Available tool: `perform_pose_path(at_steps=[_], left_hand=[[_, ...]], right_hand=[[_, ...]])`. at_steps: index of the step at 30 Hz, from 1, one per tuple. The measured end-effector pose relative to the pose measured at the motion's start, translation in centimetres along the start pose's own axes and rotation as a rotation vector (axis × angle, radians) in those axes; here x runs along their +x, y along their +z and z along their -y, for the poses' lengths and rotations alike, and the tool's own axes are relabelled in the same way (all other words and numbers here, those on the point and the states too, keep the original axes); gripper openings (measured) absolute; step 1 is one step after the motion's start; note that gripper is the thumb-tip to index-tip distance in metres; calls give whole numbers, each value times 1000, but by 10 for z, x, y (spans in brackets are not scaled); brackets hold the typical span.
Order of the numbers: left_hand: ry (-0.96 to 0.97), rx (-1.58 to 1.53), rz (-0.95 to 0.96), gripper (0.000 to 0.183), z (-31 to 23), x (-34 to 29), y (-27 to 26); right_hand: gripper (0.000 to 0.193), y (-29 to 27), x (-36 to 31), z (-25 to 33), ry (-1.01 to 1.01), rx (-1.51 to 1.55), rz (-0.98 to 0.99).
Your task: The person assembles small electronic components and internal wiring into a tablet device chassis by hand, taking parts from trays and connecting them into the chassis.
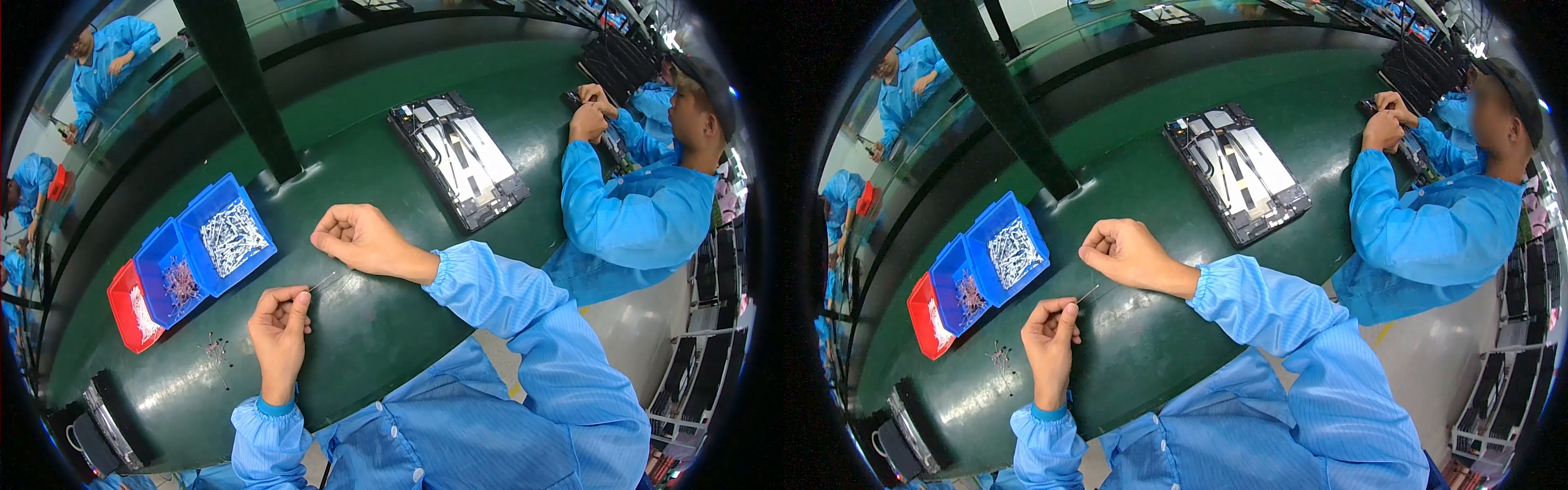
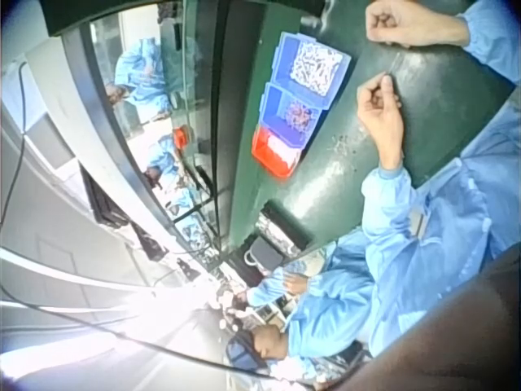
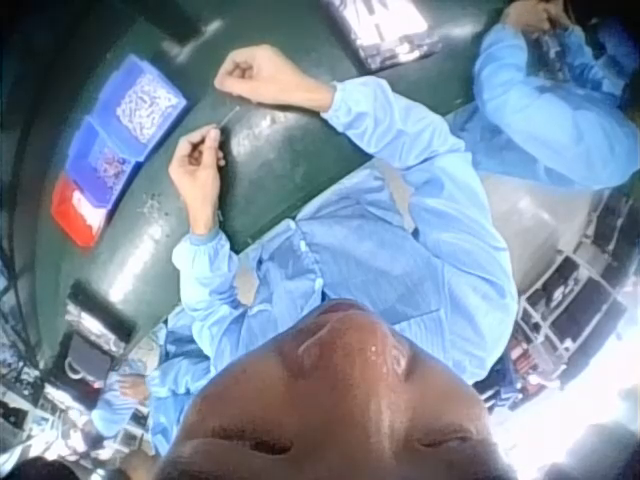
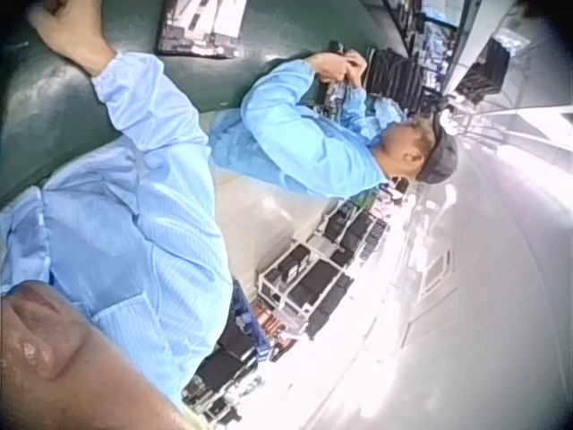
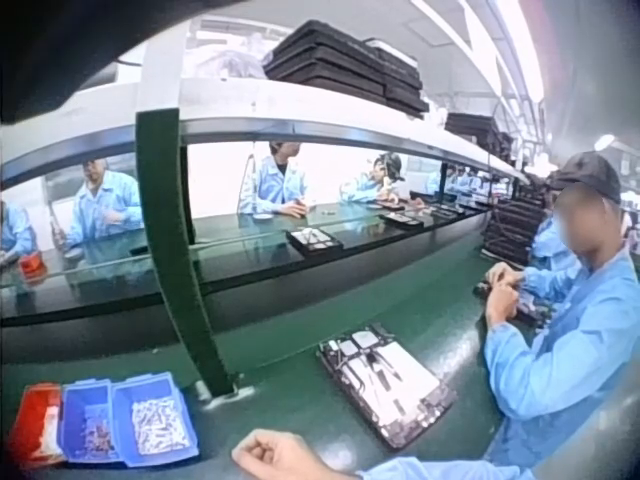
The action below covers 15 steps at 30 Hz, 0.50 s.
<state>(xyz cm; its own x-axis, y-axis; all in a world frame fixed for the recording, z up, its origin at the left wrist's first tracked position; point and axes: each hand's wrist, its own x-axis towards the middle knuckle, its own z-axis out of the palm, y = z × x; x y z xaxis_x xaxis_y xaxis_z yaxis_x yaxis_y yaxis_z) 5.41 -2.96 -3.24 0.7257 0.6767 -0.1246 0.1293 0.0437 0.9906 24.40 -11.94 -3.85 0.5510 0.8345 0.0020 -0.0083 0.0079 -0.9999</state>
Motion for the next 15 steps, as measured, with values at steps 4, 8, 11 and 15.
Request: perform_pose_path(at_steps=[4,8,11,15], left_hand=[[5,-1,-5,10,-1,-1,1],[-5,-14,2,11,-2,0,2],[15,14,-9,12,-2,-1,2],[19,8,-1,12,-1,-1,1]], right_hand=[[16,0,0,0,-3,-10,0],[16,0,0,-2,-36,-47,19],[17,0,0,-2,-40,-31,23],[17,0,0,-1,-32,-45,25]])
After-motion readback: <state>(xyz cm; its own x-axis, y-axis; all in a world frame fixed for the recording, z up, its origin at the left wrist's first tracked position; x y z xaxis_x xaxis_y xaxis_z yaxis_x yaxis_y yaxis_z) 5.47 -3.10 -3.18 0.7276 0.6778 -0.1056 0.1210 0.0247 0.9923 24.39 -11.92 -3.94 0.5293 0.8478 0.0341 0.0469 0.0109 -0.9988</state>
